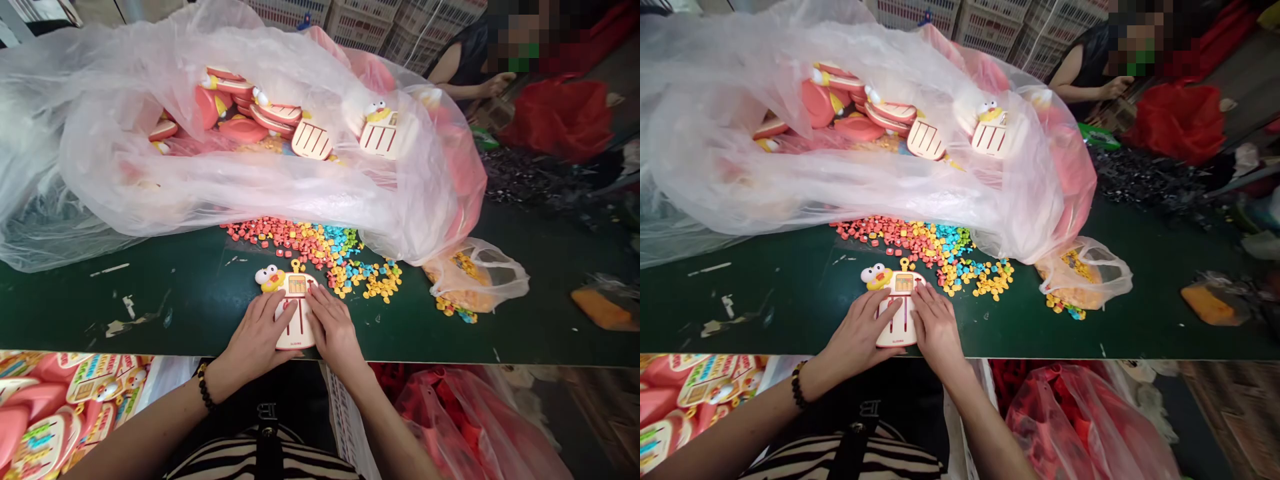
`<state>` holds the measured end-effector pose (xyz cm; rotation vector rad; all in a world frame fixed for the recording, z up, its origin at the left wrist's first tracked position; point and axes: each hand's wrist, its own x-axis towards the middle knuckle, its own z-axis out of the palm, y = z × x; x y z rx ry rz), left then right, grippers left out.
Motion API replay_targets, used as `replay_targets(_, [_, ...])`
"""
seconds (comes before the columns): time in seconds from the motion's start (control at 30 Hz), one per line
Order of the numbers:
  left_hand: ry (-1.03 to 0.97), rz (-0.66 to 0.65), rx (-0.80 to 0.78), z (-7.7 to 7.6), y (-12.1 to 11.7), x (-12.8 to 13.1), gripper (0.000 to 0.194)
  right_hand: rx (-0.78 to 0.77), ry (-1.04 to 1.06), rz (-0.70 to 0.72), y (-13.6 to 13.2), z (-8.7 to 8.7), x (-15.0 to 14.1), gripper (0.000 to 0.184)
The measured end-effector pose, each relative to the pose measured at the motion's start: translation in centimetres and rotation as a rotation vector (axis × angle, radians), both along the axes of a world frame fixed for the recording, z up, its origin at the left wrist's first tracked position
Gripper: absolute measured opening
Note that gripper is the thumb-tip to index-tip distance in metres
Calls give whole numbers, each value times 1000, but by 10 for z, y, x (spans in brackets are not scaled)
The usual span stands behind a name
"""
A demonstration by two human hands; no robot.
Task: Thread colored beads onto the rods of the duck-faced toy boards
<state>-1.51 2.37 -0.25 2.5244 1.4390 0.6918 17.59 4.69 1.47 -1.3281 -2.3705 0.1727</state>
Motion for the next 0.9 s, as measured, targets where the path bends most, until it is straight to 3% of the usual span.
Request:
replay_targets(0.2, [-163,-30,27,-3,4,-6,94,-9,6,20,-19,1,-7,64])
replay_targets(0.37, [-154,-67,9,0,4,-9,91,10,145,85,-22,3,-14,62])
replay_targets(0.43, [-133,-66,1,0,2,-8,89,-9,207,133,-14,5,-15,56])
replay_targets(0.53, [-112,-64,-15,0,1,-8,92,-1,232,111,20,9,-9,40])
replay_targets(0.63, [-120,-77,-29,1,1,-10,102,91,36,-69,66,13,0,25])
replay_targets(0.7, [-136,-89,-43,2,2,-12,107,95,-122,-114,86,15,3,23])
replay_targets(0.8, [-154,-68,-84,4,2,-13,107,110,-113,-108,89,15,3,21])
replay_targets(0.9, [-146,-27,-84,4,2,-11,105,138,69,-67,65,11,-1,22])
